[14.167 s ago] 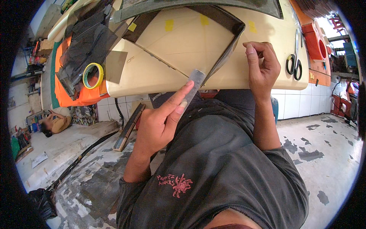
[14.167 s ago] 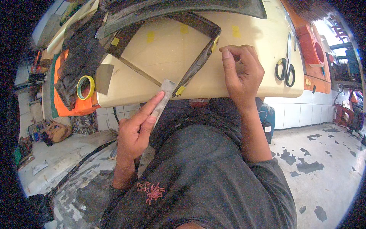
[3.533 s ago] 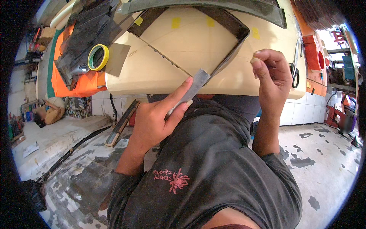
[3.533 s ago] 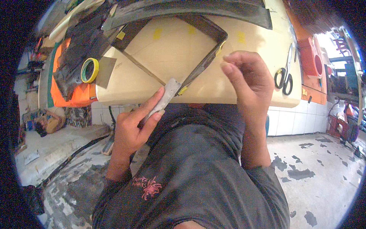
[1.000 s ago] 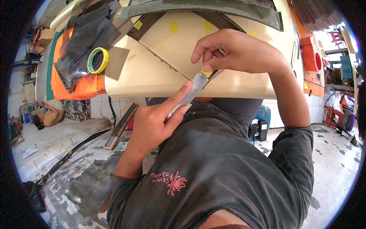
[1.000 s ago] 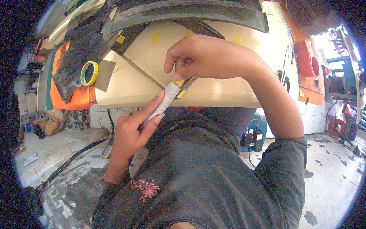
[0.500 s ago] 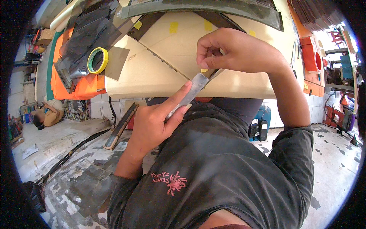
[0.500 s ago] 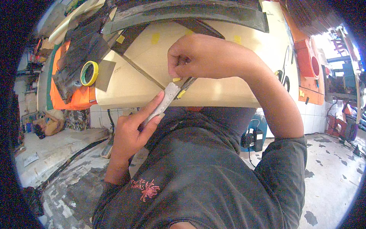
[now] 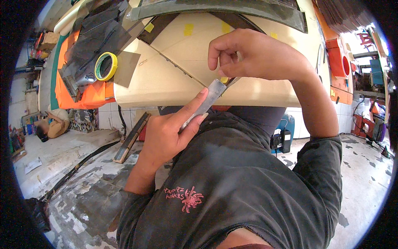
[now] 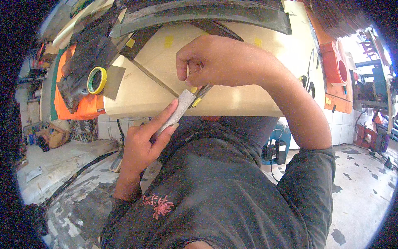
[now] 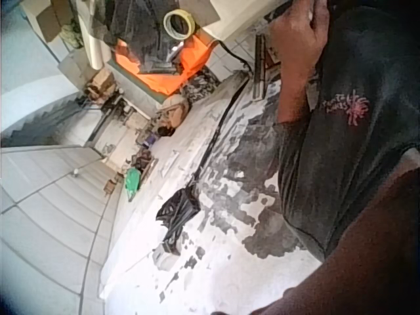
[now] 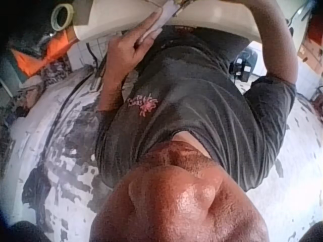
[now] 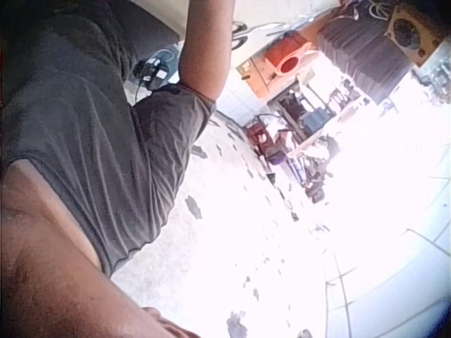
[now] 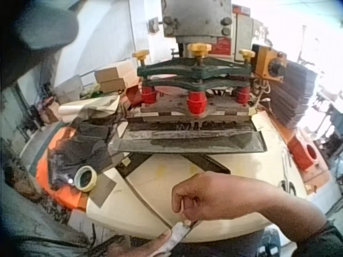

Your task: The person tears pieces of tape from a roll, sticks them onto the edges and corners of a rectangular frame, presses and folds the frame into shape, and handles tinted plastic sheets.

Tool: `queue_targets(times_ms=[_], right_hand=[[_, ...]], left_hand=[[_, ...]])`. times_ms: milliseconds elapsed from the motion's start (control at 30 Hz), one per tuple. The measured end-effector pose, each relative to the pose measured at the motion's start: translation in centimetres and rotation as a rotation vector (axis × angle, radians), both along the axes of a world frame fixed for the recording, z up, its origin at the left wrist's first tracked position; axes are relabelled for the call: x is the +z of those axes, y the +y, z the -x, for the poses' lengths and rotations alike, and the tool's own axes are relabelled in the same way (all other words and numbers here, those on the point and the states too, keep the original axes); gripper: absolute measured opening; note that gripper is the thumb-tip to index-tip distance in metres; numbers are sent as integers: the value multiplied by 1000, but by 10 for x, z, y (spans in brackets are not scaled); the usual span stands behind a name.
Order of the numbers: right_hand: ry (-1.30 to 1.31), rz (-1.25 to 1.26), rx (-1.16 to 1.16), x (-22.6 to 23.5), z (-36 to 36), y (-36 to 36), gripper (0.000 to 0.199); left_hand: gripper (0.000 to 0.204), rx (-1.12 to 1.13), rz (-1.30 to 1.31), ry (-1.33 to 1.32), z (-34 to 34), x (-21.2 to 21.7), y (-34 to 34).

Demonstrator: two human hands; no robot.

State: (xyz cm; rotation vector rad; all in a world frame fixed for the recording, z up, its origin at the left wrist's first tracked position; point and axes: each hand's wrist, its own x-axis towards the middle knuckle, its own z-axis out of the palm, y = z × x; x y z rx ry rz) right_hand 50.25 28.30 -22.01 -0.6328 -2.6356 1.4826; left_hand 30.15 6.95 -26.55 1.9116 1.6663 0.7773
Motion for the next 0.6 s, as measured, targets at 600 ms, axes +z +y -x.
queue_targets(times_ms=[600], right_hand=[[21, -107, 65, -6, 4, -2, 19]], left_hand=[[60, -7, -10, 14, 6, -2, -2]])
